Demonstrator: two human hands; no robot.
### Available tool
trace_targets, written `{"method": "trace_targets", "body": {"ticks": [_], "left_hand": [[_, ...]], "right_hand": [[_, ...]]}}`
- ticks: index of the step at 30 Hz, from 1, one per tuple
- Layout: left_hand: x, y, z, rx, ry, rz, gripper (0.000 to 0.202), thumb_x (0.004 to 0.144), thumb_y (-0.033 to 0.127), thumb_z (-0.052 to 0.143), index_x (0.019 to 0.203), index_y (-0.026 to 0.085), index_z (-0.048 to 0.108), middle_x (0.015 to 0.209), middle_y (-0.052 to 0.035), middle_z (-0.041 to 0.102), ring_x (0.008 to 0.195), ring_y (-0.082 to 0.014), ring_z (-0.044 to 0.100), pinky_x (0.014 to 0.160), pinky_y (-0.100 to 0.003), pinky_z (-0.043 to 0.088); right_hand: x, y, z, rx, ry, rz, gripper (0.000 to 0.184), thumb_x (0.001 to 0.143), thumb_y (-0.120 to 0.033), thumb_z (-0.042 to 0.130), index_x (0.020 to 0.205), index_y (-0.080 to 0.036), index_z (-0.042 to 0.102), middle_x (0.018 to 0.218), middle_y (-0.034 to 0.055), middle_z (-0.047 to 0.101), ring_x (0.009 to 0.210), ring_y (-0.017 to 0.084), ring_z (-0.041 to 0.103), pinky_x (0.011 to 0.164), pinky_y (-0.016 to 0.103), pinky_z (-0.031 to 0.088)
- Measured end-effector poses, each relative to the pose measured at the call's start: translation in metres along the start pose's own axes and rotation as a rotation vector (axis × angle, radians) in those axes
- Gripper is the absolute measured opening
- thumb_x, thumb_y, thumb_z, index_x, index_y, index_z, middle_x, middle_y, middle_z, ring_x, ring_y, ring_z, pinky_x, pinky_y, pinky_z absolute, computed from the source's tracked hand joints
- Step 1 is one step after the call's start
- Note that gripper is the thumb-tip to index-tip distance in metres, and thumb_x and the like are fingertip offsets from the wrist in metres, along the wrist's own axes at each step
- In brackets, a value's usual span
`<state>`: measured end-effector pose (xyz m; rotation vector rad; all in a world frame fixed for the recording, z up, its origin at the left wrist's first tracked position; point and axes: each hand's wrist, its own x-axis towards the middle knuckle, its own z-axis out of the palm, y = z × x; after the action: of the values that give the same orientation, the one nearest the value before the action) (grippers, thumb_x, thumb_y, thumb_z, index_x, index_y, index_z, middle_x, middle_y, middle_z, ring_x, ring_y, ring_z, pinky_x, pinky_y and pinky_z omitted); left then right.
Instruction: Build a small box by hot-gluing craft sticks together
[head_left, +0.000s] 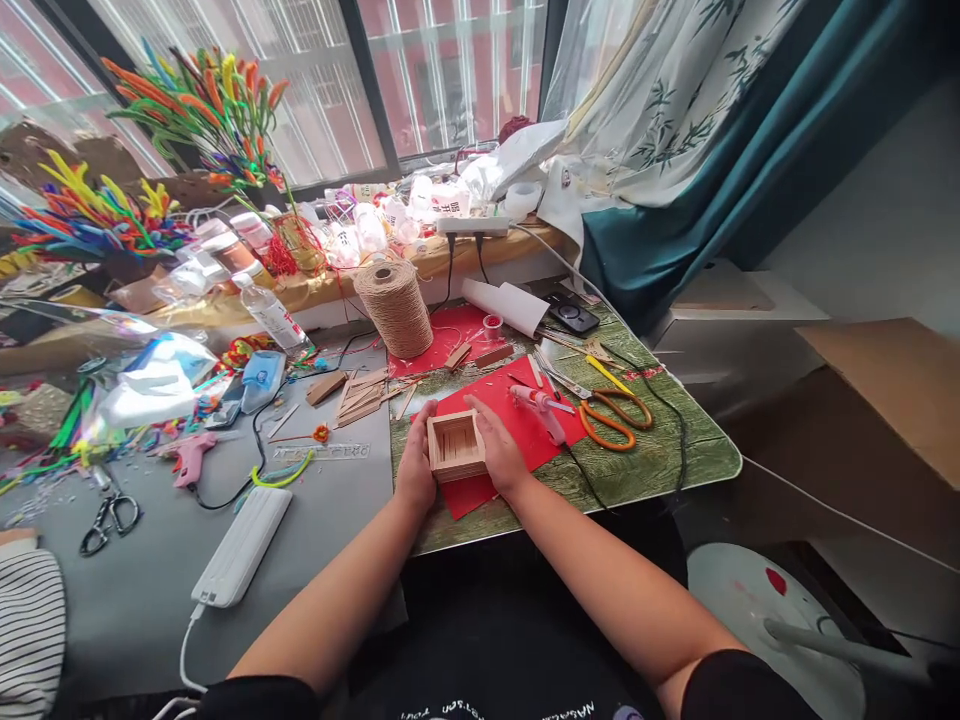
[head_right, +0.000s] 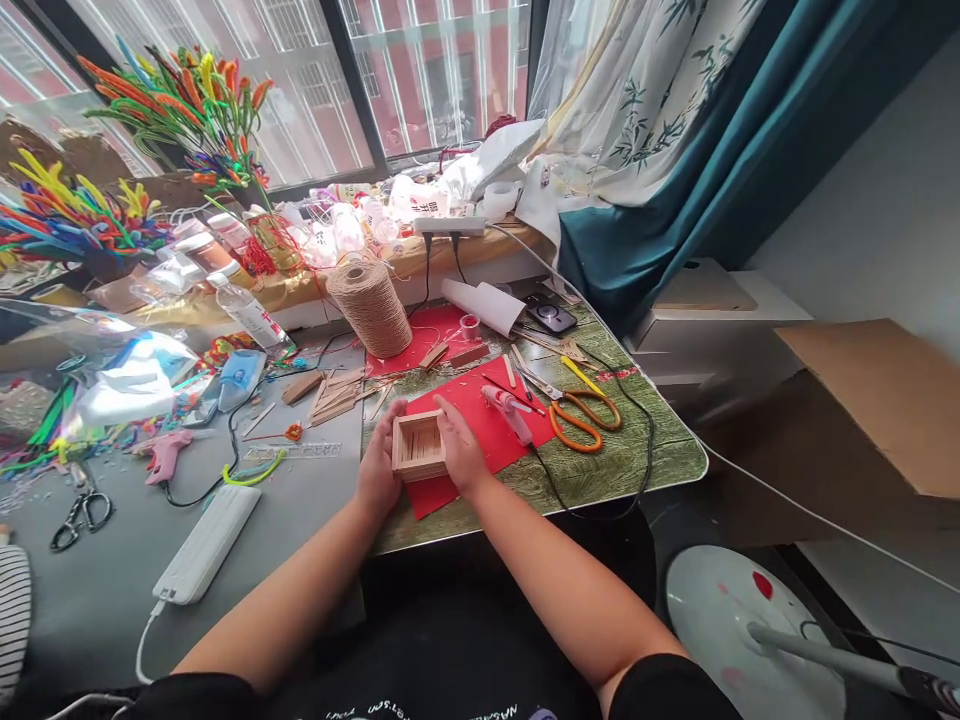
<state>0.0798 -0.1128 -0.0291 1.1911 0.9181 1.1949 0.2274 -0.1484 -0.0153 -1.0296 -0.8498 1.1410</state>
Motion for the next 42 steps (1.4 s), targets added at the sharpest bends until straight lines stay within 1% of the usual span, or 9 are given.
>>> {"method": "trace_targets", "body": {"ticks": [6, 15, 22, 26, 29, 31, 34, 38, 42], "left_hand": [[0.001, 0.008, -0.004, -0.041, -0.018, -0.107, 0.048, 0.101, 0.045, 0.057, 0.146, 0.026, 0.057, 0.160, -0.0055, 0.051, 0.150, -0.0277, 0.045, 0.120, -0.041, 0.044], [0.000, 0.015, -0.002, -0.040, -0.027, -0.111, 0.045, 0.101, 0.042, 0.052, 0.141, 0.023, 0.059, 0.149, -0.0085, 0.058, 0.127, -0.0277, 0.062, 0.101, -0.039, 0.055], [0.001, 0.008, -0.004, 0.052, -0.082, -0.045, 0.048, 0.100, 0.043, 0.050, 0.144, 0.025, 0.055, 0.154, -0.0086, 0.053, 0.141, -0.0302, 0.052, 0.115, -0.047, 0.046], [0.005, 0.008, -0.020, 0.061, -0.169, -0.021, 0.063, 0.101, 0.058, 0.048, 0.155, 0.027, 0.041, 0.164, -0.0111, 0.041, 0.154, -0.0322, 0.037, 0.125, -0.054, 0.033], [0.006, 0.012, -0.035, 0.189, -0.384, 0.029, 0.102, 0.086, 0.061, 0.073, 0.165, 0.030, 0.016, 0.174, -0.0125, 0.019, 0.161, -0.0358, 0.019, 0.129, -0.057, 0.024], [0.004, 0.014, -0.041, 0.326, -0.451, 0.062, 0.123, 0.075, 0.051, 0.087, 0.167, 0.034, 0.006, 0.174, -0.0128, 0.013, 0.160, -0.0375, 0.019, 0.129, -0.057, 0.023], [0.002, 0.013, -0.039, 0.432, -0.442, 0.082, 0.131, 0.072, 0.037, 0.091, 0.166, 0.038, 0.000, 0.167, -0.0134, 0.027, 0.154, -0.0362, 0.035, 0.128, -0.058, 0.025], [0.000, 0.007, -0.031, 0.405, -0.409, 0.121, 0.132, 0.070, 0.028, 0.089, 0.165, 0.037, -0.001, 0.155, -0.0130, 0.043, 0.143, -0.0341, 0.048, 0.122, -0.059, 0.034], [-0.001, 0.005, -0.027, 0.403, -0.407, 0.147, 0.131, 0.068, 0.026, 0.090, 0.165, 0.038, 0.002, 0.154, -0.0123, 0.043, 0.143, -0.0338, 0.048, 0.123, -0.059, 0.033]], "right_hand": [[0.011, 0.018, -0.004, 0.089, -0.047, 0.067, 0.053, 0.095, -0.044, 0.058, 0.147, -0.030, 0.059, 0.158, 0.0001, 0.053, 0.148, 0.025, 0.047, 0.124, 0.045, 0.038], [0.011, 0.021, -0.009, 0.074, -0.074, 0.037, 0.052, 0.095, -0.048, 0.059, 0.142, -0.027, 0.060, 0.155, 0.0033, 0.056, 0.140, 0.025, 0.054, 0.114, 0.041, 0.047], [0.012, 0.015, -0.001, -0.062, -0.056, -0.025, 0.052, 0.096, -0.045, 0.053, 0.144, -0.024, 0.055, 0.155, 0.0073, 0.056, 0.144, 0.026, 0.050, 0.115, 0.044, 0.047], [-0.029, -0.022, -0.010, -0.464, 0.037, -0.319, 0.050, 0.100, -0.039, 0.053, 0.149, -0.027, 0.051, 0.155, 0.0095, 0.054, 0.146, 0.030, 0.047, 0.123, 0.053, 0.039], [-0.060, -0.058, -0.054, -0.733, 0.058, -0.694, 0.045, 0.091, -0.037, 0.066, 0.136, -0.042, 0.059, 0.136, 0.0060, 0.065, 0.129, 0.032, 0.061, 0.111, 0.056, 0.051], [-0.059, -0.078, -0.095, -0.787, 0.318, -0.901, 0.037, 0.092, -0.037, 0.064, 0.129, -0.041, 0.061, 0.122, 0.0057, 0.068, 0.115, 0.031, 0.066, 0.102, 0.057, 0.055], [-0.027, -0.093, -0.149, -1.014, 0.526, -0.645, 0.026, 0.098, -0.033, 0.057, 0.120, -0.025, 0.067, 0.113, 0.0111, 0.071, 0.107, 0.029, 0.067, 0.100, 0.052, 0.054], [0.022, -0.080, -0.170, -1.290, 0.125, -0.332, 0.019, 0.097, -0.025, 0.057, 0.106, -0.021, 0.074, 0.107, 0.0099, 0.077, 0.104, 0.026, 0.069, 0.096, 0.040, 0.053], [0.040, -0.057, -0.160, -1.386, 0.039, -0.246, 0.015, 0.091, -0.015, 0.061, 0.095, -0.018, 0.075, 0.098, 0.0115, 0.076, 0.095, 0.027, 0.069, 0.089, 0.038, 0.051]]}}
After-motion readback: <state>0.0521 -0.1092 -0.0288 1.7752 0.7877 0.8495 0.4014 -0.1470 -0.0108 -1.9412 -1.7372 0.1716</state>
